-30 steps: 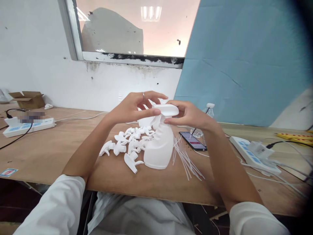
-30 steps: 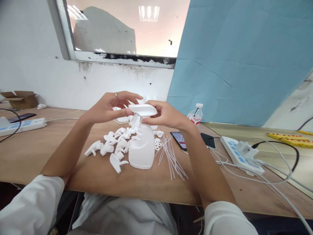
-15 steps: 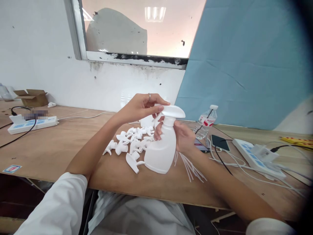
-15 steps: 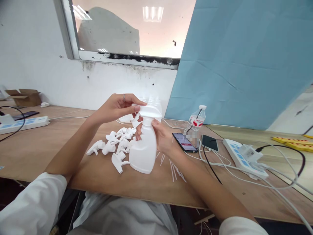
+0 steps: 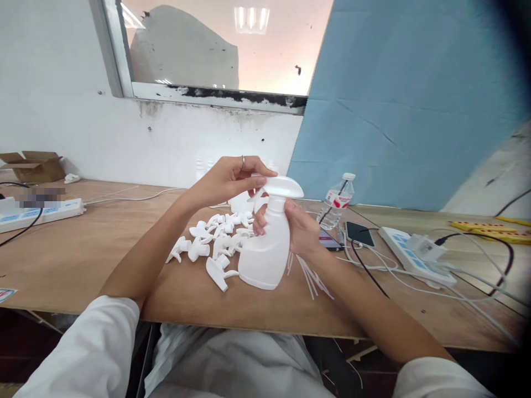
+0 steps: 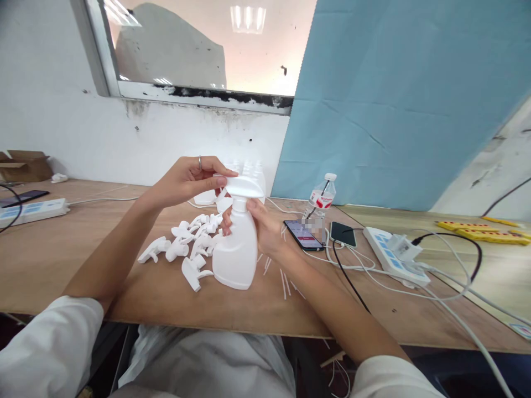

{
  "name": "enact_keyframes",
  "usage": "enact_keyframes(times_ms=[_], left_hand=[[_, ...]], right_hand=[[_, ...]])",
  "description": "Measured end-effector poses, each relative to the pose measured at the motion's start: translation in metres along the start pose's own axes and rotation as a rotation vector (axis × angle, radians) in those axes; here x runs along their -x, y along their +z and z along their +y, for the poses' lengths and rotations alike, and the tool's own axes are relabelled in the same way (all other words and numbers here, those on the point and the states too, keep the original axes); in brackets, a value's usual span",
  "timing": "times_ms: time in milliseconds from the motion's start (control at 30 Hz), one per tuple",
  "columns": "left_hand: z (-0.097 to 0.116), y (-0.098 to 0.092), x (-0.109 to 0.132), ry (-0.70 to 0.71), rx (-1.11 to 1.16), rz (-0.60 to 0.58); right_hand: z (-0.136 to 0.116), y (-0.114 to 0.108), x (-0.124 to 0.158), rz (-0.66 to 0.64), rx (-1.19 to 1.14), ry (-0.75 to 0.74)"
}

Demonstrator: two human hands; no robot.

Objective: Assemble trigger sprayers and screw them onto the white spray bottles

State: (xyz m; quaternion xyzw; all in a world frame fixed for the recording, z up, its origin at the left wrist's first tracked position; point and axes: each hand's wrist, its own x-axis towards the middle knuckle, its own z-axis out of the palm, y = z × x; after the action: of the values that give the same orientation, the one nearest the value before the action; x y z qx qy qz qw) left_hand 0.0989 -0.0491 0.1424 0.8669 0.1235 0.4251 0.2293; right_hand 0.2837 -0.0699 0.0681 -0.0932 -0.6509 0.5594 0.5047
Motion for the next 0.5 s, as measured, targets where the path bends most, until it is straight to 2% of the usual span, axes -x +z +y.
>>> enact_keyframes(times_ms=[367, 500], left_hand=[[-0.0013, -0.0010, 0.0005, 0.004, -0.001, -0.016], [-0.0004, -0.0012, 0.0006, -0.008, 0.003, -0.026]], right_hand=[[-0.0007, 0.0006, 0.0004, 0.029, 0.066, -0.001], [-0.0013, 0.0012, 0.0000, 0.010, 0.014, 0.004]])
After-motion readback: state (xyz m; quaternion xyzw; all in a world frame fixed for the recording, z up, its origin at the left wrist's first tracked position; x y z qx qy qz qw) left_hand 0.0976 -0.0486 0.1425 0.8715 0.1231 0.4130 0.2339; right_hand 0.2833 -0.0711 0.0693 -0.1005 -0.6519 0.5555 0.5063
